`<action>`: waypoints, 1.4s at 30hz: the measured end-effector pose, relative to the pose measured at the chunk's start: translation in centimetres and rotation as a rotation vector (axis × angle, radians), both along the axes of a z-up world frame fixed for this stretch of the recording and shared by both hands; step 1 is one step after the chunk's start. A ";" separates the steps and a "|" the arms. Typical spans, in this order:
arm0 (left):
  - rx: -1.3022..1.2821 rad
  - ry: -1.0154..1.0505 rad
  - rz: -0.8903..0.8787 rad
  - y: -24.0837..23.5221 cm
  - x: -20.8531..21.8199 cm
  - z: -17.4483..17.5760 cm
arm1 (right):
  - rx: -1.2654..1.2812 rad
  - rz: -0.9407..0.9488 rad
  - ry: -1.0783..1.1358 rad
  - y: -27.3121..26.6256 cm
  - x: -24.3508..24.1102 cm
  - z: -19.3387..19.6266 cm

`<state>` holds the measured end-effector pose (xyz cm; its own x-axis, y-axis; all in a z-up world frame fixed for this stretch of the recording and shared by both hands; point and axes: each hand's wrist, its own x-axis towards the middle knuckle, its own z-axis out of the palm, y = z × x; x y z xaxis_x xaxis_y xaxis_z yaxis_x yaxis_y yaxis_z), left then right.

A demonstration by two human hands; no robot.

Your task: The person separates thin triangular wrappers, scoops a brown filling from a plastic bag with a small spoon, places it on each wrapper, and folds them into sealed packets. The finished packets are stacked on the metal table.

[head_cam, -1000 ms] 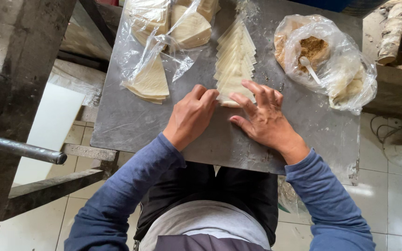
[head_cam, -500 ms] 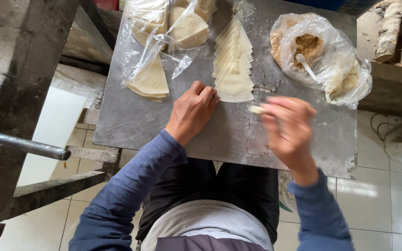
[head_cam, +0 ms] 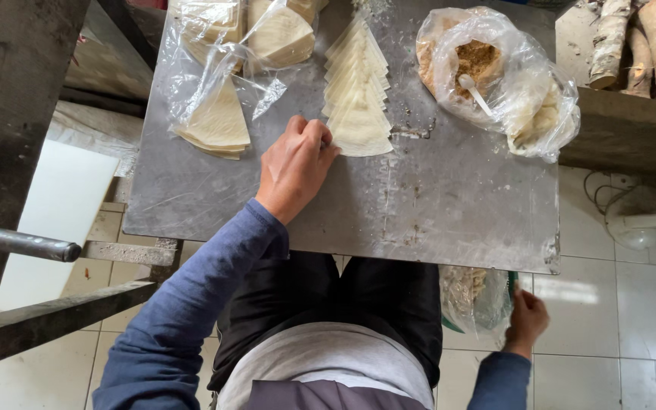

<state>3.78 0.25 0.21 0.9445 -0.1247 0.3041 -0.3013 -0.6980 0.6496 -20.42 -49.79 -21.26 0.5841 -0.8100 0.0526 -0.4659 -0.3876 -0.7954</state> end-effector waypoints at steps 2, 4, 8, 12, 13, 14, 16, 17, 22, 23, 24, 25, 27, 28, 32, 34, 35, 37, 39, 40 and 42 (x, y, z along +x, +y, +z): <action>0.007 -0.039 0.004 -0.2 0.0 -0.2 | -0.016 -0.077 0.075 0.2 0.8 -1.7; 0.035 -0.076 -0.001 -0.2 -0.1 -0.4 | -0.089 -0.111 0.047 0.6 1.7 -2.2; 0.085 -0.161 -0.027 -0.4 -0.3 -0.7 | -0.189 -0.169 -0.172 0.9 3.7 -1.7; 0.011 -0.138 -0.050 0.1 0.2 -0.8 | -0.327 -0.111 -0.511 2.0 5.2 4.2; -0.032 -0.132 -0.094 0.4 0.6 -0.6 | -0.423 -0.068 -0.546 2.7 5.5 6.7; -0.074 -0.124 -0.138 0.8 1.1 -0.4 | -0.520 -0.026 -0.579 3.5 5.9 9.5; -0.150 -0.060 -0.187 1.4 1.7 -0.1 | -0.597 0.105 -0.642 5.9 6.8 15.3; -0.185 -0.006 -0.192 1.6 2.0 0.0 | -0.540 0.136 -0.668 7.4 7.9 17.8; -0.247 0.223 -0.129 1.6 2.7 0.4 | -0.726 0.796 -0.560 16.5 14.3 24.8; -0.271 0.225 -0.133 1.7 2.7 0.4 | -0.788 0.940 -0.486 17.8 15.5 25.3; -0.295 0.226 -0.136 1.8 2.7 0.4 | -0.907 0.958 -0.407 18.8 16.9 25.5; -0.306 0.232 -0.136 1.8 2.7 0.4 | -1.024 0.976 -0.328 19.3 18.6 25.7; -0.329 0.241 -0.137 1.8 2.6 0.3 | -1.103 0.911 -0.130 19.5 23.3 25.5; -0.344 0.252 -0.127 1.8 2.5 0.3 | -1.166 0.838 -0.103 19.2 24.9 25.4; -0.335 0.225 -0.126 1.5 2.4 0.4 | -1.206 0.703 -0.041 17.2 28.5 23.6; -0.316 0.241 -0.152 1.7 2.5 0.8 | -1.162 0.712 -0.041 16.6 29.0 22.6; -0.320 0.284 -0.168 1.8 2.5 0.9 | -1.158 0.717 -0.043 16.4 28.7 22.2; -0.325 0.318 -0.189 1.9 2.4 1.2 | -1.161 0.722 -0.049 16.1 28.5 21.5; -0.331 0.296 -0.199 2.0 2.5 1.5 | -1.175 0.718 -0.063 15.9 28.6 21.4; -0.337 0.372 -0.212 2.1 2.5 1.8 | -1.156 0.714 -0.077 15.9 28.5 21.5; -0.350 0.516 -0.232 2.5 2.5 2.4 | -1.120 0.707 -0.116 16.0 28.6 21.8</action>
